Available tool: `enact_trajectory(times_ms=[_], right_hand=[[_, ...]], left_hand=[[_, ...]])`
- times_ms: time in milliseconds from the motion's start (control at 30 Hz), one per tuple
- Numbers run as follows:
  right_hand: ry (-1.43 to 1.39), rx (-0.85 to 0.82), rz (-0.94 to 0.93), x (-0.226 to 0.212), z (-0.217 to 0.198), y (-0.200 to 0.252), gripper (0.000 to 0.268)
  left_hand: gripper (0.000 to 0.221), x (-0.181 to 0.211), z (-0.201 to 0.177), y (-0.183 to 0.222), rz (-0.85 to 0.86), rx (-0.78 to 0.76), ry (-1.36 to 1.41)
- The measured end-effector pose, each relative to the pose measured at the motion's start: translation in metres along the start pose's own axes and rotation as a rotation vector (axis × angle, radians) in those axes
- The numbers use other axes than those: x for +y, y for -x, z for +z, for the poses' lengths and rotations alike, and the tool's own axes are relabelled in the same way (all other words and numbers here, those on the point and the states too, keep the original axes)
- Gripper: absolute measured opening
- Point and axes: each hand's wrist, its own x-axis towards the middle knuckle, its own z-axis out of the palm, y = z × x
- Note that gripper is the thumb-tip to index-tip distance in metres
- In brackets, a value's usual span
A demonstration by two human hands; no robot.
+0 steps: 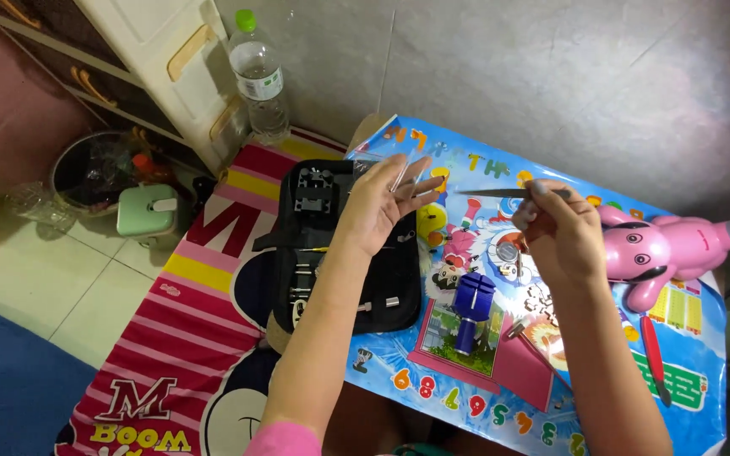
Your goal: Cleaning and inspecting small watch components using tweezers and a brush on a low table.
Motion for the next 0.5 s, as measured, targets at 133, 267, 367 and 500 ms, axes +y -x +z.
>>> enact_trajectory(times_ms=[133,267,367,500], right_hand=[[0.059,-0.02,-0.059,-0.006,-0.003,-0.003,0.004],[0.38,-0.126,-0.2,-0.005,-0.004,-0.004,0.014],[0.747,-0.347,-0.291,-0.01,-0.008,-0.007,0.019],[0.785,-0.462,-0.248,-0.006,-0.007,-0.009,0.019]], left_hand=[[0.051,-0.008,-0.007,-0.005,0.044,0.002,-0.08],[0.03,-0.015,-0.01,-0.007,0.088,0.046,-0.117],[0.032,-0.012,-0.005,-0.002,0.098,0.059,-0.186],[0.042,-0.014,-0.009,-0.006,0.075,0.065,-0.211]])
